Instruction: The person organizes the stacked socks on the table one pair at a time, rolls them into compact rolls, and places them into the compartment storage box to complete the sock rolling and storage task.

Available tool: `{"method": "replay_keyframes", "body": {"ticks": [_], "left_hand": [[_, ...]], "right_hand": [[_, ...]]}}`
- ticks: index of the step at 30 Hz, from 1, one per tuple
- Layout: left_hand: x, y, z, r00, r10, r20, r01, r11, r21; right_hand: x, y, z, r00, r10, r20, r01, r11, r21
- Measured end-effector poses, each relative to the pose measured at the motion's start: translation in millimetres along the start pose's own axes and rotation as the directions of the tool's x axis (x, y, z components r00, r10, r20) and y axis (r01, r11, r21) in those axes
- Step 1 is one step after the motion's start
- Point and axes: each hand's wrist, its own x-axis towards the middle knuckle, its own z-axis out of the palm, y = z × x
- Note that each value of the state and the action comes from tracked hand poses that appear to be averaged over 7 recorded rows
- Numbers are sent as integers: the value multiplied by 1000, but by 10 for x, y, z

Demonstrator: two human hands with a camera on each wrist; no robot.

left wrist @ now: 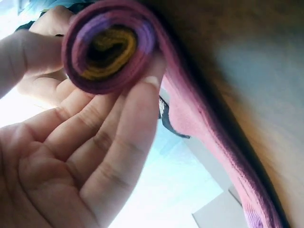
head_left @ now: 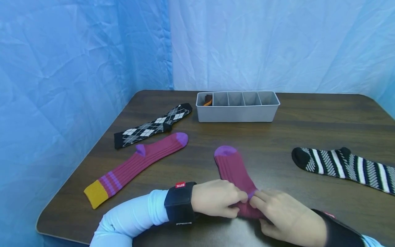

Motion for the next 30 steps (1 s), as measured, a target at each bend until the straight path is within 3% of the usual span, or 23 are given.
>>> {"method": "replay_keyframes", "body": {"ticks": [6, 13, 18, 22, 27, 30], "left_hand": [[1, 10, 9, 999, -35, 15, 35, 999, 7], [14, 12, 59, 989, -13, -146, 33, 990, 137], [2, 61, 59, 980, 44, -195, 14, 958, 286], [-14, 74, 46, 977, 45, -207, 33, 932, 361], [-1, 61, 32, 985, 4, -172, 66, 914, 399], [5, 56, 41, 987, -3, -159, 69, 912, 405]], "right_hand": [[-22, 3, -1, 1000, 7, 16, -7, 1000, 19], [-10, 29, 38, 996, 10, -90, -18, 996, -91], [-16, 39, 39, 990, 22, -143, -46, 984, -171], [1, 27, 25, 980, 62, -188, -104, 969, -224], [28, 27, 24, 949, -32, -313, -62, 956, -285], [24, 28, 26, 939, -99, -329, -5, 954, -301]]}}
